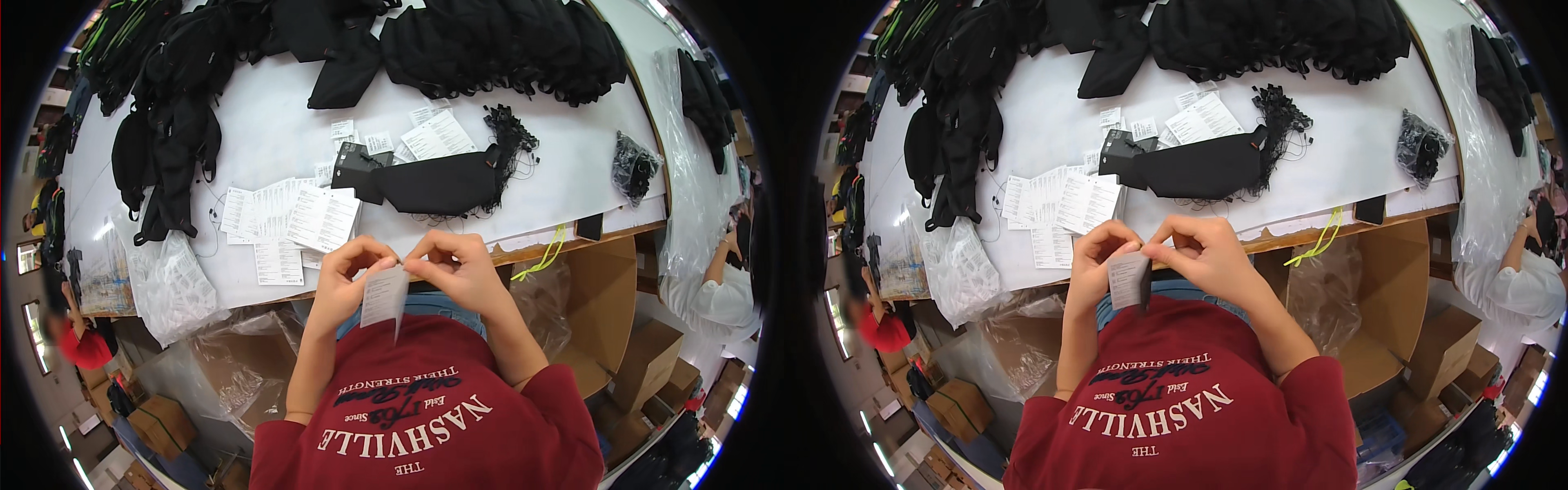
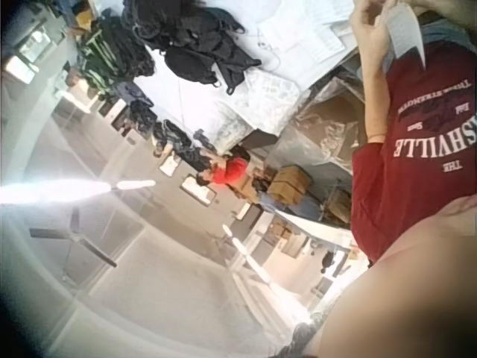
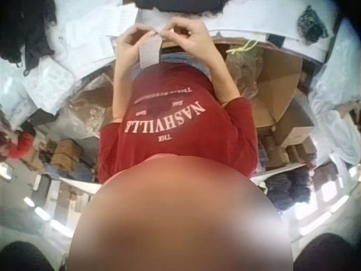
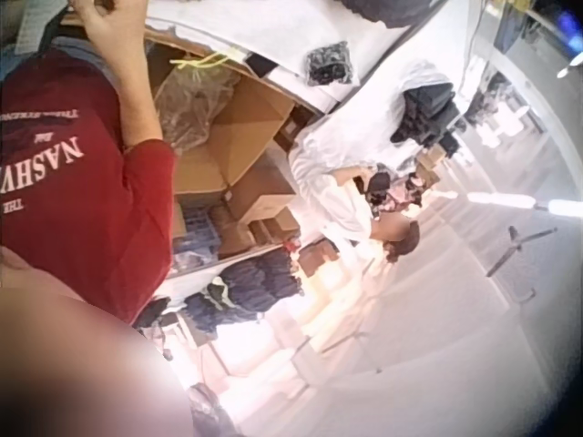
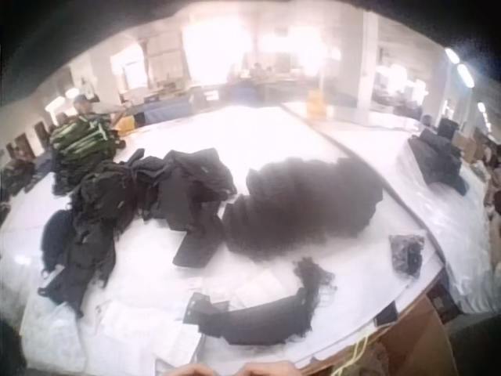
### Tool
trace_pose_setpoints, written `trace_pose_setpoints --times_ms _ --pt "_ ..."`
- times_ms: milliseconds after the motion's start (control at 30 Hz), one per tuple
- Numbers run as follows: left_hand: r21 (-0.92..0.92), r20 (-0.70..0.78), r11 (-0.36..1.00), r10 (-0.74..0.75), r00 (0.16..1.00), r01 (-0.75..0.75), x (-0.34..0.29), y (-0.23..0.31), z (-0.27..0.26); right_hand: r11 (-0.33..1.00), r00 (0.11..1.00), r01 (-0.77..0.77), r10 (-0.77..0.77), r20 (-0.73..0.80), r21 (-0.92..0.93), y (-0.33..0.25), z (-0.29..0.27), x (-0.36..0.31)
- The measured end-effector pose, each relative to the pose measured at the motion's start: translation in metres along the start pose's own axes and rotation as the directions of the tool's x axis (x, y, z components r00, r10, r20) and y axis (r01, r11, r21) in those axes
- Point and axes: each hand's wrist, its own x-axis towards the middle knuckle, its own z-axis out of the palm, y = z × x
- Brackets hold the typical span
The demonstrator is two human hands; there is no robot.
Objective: The recorder is assembling black pouches by inserting white cards and black clips into them on a factory production table.
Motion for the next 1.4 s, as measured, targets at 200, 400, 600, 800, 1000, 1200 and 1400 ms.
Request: trace_pose_setpoints --times_ms 200,400,600,800,1000,1200,1400 --pt "0.134 -0.034 0.981 0.143 0.989 -0.138 0.057 -0.005 0.016 0.992 0.992 -0.120 0.119 0.052 0.022 0.000 -0.011 -0.009" --pt "0.429 0.219 0.892 0.052 0.974 -0.144 0.113 -0.015 0.017 0.987 0.987 -0.146 0.149 -0.056 0.059 0.026 -0.016 -0.011" --pt "0.826 0.349 0.334 0.329 0.877 -0.455 0.108 -0.024 0.018 0.873 0.916 -0.103 0.270 -0.296 0.476 0.054 -0.019 -0.009" --pt "0.898 0.288 0.115 0.579 0.763 -0.425 0.115 0.014 0.001 0.820 0.935 -0.126 0.286 -0.210 0.558 0.060 -0.027 -0.018" --pt "0.618 0.114 0.755 0.193 0.975 -0.222 0.085 0.020 -0.001 0.836 0.932 -0.152 0.299 -0.207 0.527 0.068 -0.019 -0.021" --pt "0.637 0.336 0.762 -0.135 0.932 -0.119 0.011 -0.022 0.029 0.779 0.843 -0.071 0.381 -0.381 0.622 0.077 -0.001 -0.020" --pt "0.660 0.232 0.728 0.040 0.972 -0.187 -0.002 -0.052 0.043 0.682 0.804 -0.041 0.456 -0.381 0.730 0.087 0.012 -0.022"
